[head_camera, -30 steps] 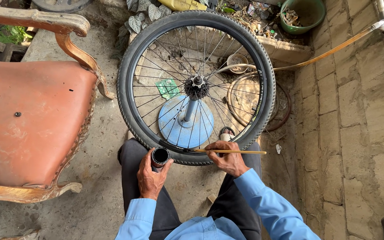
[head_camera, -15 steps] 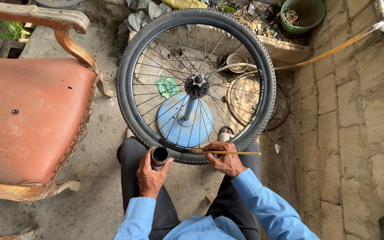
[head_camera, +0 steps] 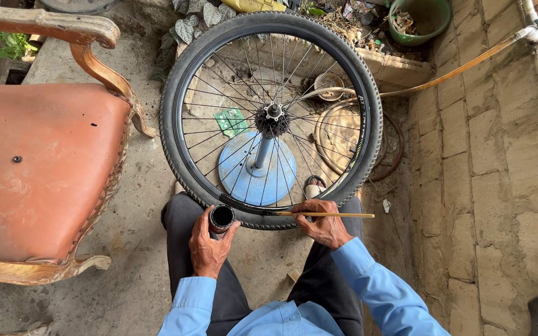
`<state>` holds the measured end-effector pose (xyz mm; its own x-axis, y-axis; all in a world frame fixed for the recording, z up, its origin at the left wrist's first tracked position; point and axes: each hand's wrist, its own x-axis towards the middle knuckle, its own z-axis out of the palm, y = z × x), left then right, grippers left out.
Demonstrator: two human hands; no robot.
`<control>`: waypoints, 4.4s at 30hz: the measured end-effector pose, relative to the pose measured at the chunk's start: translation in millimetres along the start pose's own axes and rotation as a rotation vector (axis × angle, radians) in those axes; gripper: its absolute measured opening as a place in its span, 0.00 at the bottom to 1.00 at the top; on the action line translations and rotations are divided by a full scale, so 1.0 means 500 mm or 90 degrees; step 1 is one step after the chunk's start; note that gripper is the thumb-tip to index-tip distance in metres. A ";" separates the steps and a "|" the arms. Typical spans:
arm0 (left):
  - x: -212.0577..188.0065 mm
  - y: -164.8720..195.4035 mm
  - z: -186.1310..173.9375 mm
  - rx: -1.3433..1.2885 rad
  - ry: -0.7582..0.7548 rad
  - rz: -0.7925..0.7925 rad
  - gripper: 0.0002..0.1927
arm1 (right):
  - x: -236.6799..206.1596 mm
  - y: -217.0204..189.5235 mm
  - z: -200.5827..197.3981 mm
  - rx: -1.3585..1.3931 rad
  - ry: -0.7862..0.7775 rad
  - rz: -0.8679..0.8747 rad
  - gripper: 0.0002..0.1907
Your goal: The person sits on a chair with a bicycle wheel resting across their lap and applies black paint to the tire sidewall using a brush, dipping the brush into a paint can held in the other hand and working around the tire as the wheel is turned.
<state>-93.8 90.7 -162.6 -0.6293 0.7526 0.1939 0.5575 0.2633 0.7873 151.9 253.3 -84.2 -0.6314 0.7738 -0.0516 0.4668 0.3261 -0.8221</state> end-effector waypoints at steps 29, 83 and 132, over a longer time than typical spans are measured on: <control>0.005 0.008 -0.010 0.002 0.008 0.000 0.38 | -0.009 0.026 -0.051 -0.021 0.003 0.044 0.11; 0.003 0.019 0.019 0.006 0.020 0.016 0.39 | -0.015 0.111 -0.177 -0.101 0.017 0.073 0.13; 0.004 0.019 0.020 0.001 0.025 0.020 0.38 | 0.010 0.090 -0.122 -0.064 -0.007 0.092 0.13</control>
<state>-84.3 100.6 -160.7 -0.6325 0.7358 0.2420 0.5780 0.2404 0.7798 207.6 304.9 -86.6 -0.5600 0.8104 -0.1723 0.6128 0.2651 -0.7444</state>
